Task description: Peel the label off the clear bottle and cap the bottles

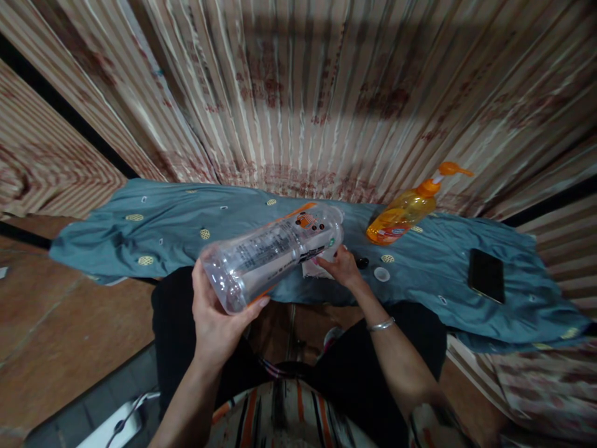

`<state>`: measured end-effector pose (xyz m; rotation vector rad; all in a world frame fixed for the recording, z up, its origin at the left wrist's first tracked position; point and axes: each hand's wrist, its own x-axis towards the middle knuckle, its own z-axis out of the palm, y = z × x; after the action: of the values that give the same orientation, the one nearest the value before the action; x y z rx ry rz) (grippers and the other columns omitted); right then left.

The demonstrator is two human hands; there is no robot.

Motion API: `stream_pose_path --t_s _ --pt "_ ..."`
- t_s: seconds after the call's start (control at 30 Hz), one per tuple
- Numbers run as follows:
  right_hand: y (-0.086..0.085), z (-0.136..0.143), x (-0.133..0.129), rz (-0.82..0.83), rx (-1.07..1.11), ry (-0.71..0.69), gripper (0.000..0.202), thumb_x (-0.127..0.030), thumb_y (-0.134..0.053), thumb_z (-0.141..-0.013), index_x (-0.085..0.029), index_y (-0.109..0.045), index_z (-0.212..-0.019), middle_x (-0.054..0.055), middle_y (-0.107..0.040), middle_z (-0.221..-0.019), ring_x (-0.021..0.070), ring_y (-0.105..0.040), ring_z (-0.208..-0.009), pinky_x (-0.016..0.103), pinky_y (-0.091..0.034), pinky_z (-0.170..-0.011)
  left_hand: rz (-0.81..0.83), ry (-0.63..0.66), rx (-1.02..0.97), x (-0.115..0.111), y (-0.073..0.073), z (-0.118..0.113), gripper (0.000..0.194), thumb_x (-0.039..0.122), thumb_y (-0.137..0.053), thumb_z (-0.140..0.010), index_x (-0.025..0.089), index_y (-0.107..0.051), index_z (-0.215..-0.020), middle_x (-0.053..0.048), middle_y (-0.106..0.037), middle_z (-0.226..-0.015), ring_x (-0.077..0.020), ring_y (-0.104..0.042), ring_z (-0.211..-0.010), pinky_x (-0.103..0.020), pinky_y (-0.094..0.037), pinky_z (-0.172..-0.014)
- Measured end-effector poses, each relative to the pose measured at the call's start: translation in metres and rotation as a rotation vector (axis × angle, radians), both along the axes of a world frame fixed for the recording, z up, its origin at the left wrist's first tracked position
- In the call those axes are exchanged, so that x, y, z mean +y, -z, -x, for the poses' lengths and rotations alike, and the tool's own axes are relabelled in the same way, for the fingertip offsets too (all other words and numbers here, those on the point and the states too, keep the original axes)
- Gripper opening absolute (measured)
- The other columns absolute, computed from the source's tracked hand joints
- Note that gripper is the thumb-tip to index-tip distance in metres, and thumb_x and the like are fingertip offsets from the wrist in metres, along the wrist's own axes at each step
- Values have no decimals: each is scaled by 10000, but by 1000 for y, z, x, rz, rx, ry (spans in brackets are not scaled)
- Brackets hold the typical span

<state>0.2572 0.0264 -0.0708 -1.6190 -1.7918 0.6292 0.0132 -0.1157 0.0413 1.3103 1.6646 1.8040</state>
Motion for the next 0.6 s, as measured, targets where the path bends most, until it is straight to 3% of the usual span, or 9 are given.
stream_pose_path --t_s 0.6 --pt "6 -3 2 -8 -34 13 471 -376 -804 -723 -190 -640 -1124 106 -811 -970 308 -796 -905 387 -616 -780 -30 -10 14 1 2 0 1091 554 -991 -506 191 -567 -1443 -194 -644 -1444 -355 -656 -1321 -463 -560 -1093"
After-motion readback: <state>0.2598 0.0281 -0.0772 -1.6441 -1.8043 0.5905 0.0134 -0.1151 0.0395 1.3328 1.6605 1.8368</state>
